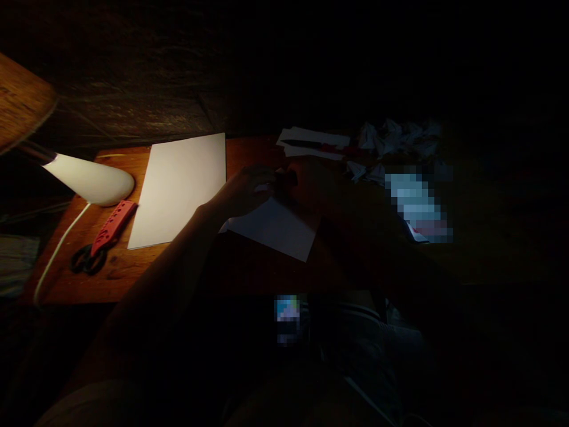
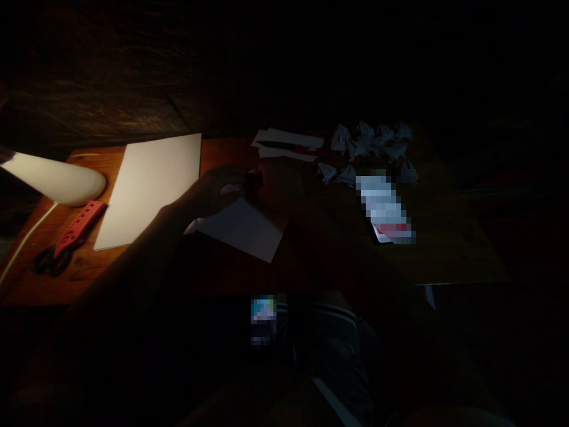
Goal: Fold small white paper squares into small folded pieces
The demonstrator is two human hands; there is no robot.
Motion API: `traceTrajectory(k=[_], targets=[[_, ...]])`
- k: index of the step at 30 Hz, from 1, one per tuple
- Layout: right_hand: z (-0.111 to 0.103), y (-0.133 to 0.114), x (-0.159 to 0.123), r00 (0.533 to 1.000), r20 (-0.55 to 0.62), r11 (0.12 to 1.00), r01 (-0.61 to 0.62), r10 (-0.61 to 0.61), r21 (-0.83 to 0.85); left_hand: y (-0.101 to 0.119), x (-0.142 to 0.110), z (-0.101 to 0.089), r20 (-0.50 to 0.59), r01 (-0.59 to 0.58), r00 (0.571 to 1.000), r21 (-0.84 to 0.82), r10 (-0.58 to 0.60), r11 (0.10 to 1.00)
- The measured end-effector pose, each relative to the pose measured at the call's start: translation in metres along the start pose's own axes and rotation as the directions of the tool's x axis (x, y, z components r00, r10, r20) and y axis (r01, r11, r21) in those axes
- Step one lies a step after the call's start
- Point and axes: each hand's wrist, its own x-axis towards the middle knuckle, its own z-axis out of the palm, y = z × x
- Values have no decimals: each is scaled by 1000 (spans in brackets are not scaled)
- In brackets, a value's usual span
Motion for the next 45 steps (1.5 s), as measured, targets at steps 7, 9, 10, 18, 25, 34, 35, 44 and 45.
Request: traceTrajectory(k=[7, 9, 10, 18, 25, 34, 35, 44, 45], targets=[[2, 1, 1, 1000, -4, 1000, -4, 4, 9, 0, 0, 0, -14, 6, 1000, 1, -6, 1000], [2, 1, 2, 1000, 4, 1000, -6, 6, 3, 0, 0, 0, -7, 4, 1000, 5, -4, 1000], [2, 1, 2, 1000, 5, 1000, -8, 7, 1, 0, 0, 0, -6, 1, 1000, 6, -1, 1000], [1, 0, 1, 1000, -9, 1000, -16, 16, 2, 1, 0, -1, -2, -9, 1000, 9, 9, 1000], [4, 2, 2, 1000, -7, 1000, -6, 6, 17, 0, -1, 0, -3, -8, 1000, 9, 8, 1000], [0, 0, 1, 1000, 2, 1000, 7, -7, -7, -1, 0, 1, -18, -20, 1000, 2, 20, 1000], [0, 0, 1, 1000, 7, 1000, 1, -1, -7, -1, 0, 1, -16, -22, 1000, 2, 22, 1000], [4, 2, 2, 1000, -8, 1000, 5, -4, 9, 1, 0, -1, 3, 10, 1000, 10, -10, 1000], [5, 2, 2, 1000, -8, 1000, -2, 2, 4, 1, 0, -1, -2, 6, 1000, 11, -6, 1000]])
